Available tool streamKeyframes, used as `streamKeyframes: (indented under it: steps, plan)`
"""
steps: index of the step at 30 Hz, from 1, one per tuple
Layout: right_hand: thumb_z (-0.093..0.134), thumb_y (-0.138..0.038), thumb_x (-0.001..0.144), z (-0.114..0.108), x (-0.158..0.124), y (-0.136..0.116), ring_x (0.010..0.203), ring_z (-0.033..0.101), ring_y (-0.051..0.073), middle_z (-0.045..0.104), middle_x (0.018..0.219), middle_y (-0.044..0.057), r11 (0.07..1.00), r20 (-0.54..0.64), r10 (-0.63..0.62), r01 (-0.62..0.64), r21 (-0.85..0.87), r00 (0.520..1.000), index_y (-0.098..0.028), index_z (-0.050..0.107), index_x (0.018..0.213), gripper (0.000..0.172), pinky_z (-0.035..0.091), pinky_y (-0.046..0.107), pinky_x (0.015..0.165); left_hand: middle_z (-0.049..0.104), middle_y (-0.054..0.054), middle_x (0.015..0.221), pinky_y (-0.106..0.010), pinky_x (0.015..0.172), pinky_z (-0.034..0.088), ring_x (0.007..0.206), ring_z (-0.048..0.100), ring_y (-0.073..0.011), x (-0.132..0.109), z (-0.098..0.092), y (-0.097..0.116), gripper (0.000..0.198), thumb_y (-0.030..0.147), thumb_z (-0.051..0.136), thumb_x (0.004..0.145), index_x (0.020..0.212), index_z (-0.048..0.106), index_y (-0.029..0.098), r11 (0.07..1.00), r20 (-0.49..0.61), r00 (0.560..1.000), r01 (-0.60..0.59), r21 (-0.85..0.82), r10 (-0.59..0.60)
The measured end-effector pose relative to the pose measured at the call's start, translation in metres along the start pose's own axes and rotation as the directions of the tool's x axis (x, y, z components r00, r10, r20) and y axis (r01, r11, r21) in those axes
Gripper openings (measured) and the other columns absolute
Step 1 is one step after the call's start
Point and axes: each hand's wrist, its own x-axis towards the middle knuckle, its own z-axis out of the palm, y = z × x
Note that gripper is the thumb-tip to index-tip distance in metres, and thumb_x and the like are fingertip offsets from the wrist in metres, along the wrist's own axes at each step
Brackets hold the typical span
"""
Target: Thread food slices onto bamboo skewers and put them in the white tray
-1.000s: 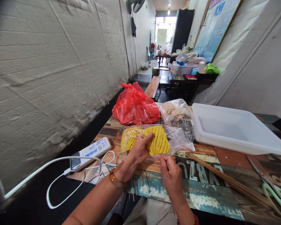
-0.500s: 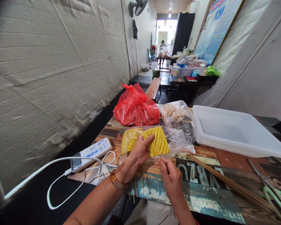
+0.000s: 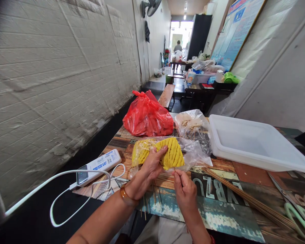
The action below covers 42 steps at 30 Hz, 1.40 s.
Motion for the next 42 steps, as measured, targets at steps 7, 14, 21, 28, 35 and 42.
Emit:
streamKeyframes:
  steps: [7, 14, 21, 28, 35, 42]
  plan:
    - [0.042, -0.044, 0.091, 0.000, 0.001, 0.004, 0.060, 0.064, 0.017, 0.070, 0.071, 0.006, 0.999, 0.111, 0.016, -0.022, 0.047, 0.994, -0.018, 0.064, 0.084, 0.035, 0.048, 0.024, 0.058, 0.072, -0.008, 0.079, -0.033, 0.077, 0.052, 0.082, 0.068, -0.0238, 0.002, -0.001, -0.002, 0.040, 0.032, 0.081, 0.056, 0.089, 0.069, 0.012, 0.996, -0.030, 0.996, -0.079, 0.035, 0.080]
    - [0.042, -0.042, 0.092, -0.002, 0.002, 0.002, 0.066, 0.066, 0.017, 0.071, 0.077, 0.006, 0.999, 0.106, -0.014, 0.010, 0.033, 0.994, -0.018, 0.064, 0.084, 0.033, 0.049, 0.025, 0.063, 0.072, -0.007, 0.077, -0.032, 0.075, 0.052, 0.078, 0.068, -0.0225, 0.002, -0.001, -0.001, 0.037, 0.030, 0.081, 0.056, 0.086, 0.068, 0.011, 0.990, -0.027, 0.992, -0.122, 0.074, 0.124]
    - [0.043, -0.042, 0.091, -0.001, 0.002, 0.004, 0.066, 0.066, 0.018, 0.071, 0.077, 0.007, 0.999, 0.101, -0.001, -0.003, 0.041, 0.995, -0.018, 0.063, 0.085, 0.032, 0.048, 0.025, 0.062, 0.072, -0.007, 0.078, -0.032, 0.075, 0.052, 0.078, 0.067, -0.0219, 0.003, -0.003, -0.004, 0.040, 0.033, 0.082, 0.056, 0.088, 0.069, 0.012, 0.992, -0.010, 0.994, -0.111, 0.064, 0.112]
    - [0.043, -0.041, 0.091, 0.000, 0.004, 0.004, 0.070, 0.066, 0.017, 0.070, 0.078, 0.007, 0.997, 0.110, 0.020, -0.028, 0.077, 0.994, -0.017, 0.062, 0.084, 0.031, 0.048, 0.025, 0.065, 0.072, -0.007, 0.078, -0.030, 0.075, 0.051, 0.079, 0.067, -0.0210, 0.003, -0.004, -0.008, 0.038, 0.031, 0.081, 0.058, 0.088, 0.068, 0.013, 0.994, 0.001, 0.996, -0.092, 0.060, 0.092]
    - [0.042, -0.043, 0.092, 0.002, 0.003, 0.005, 0.065, 0.063, 0.017, 0.070, 0.078, 0.007, 0.992, 0.127, 0.059, -0.072, 0.102, 0.990, -0.017, 0.062, 0.084, 0.033, 0.047, 0.025, 0.062, 0.072, -0.007, 0.079, -0.032, 0.075, 0.052, 0.078, 0.067, -0.0215, 0.002, -0.003, -0.009, 0.038, 0.032, 0.081, 0.058, 0.089, 0.068, 0.013, 0.992, 0.013, 0.994, -0.107, 0.065, 0.106]
    - [0.043, -0.048, 0.090, 0.004, 0.002, 0.006, 0.054, 0.057, 0.015, 0.066, 0.066, 0.005, 0.975, 0.139, 0.126, -0.148, 0.166, 0.982, -0.017, 0.063, 0.084, 0.037, 0.043, 0.024, 0.051, 0.072, -0.008, 0.080, -0.031, 0.071, 0.052, 0.075, 0.067, -0.0212, 0.003, -0.001, -0.011, 0.036, 0.030, 0.080, 0.059, 0.087, 0.068, 0.013, 0.991, 0.015, 0.995, -0.099, 0.089, 0.098]
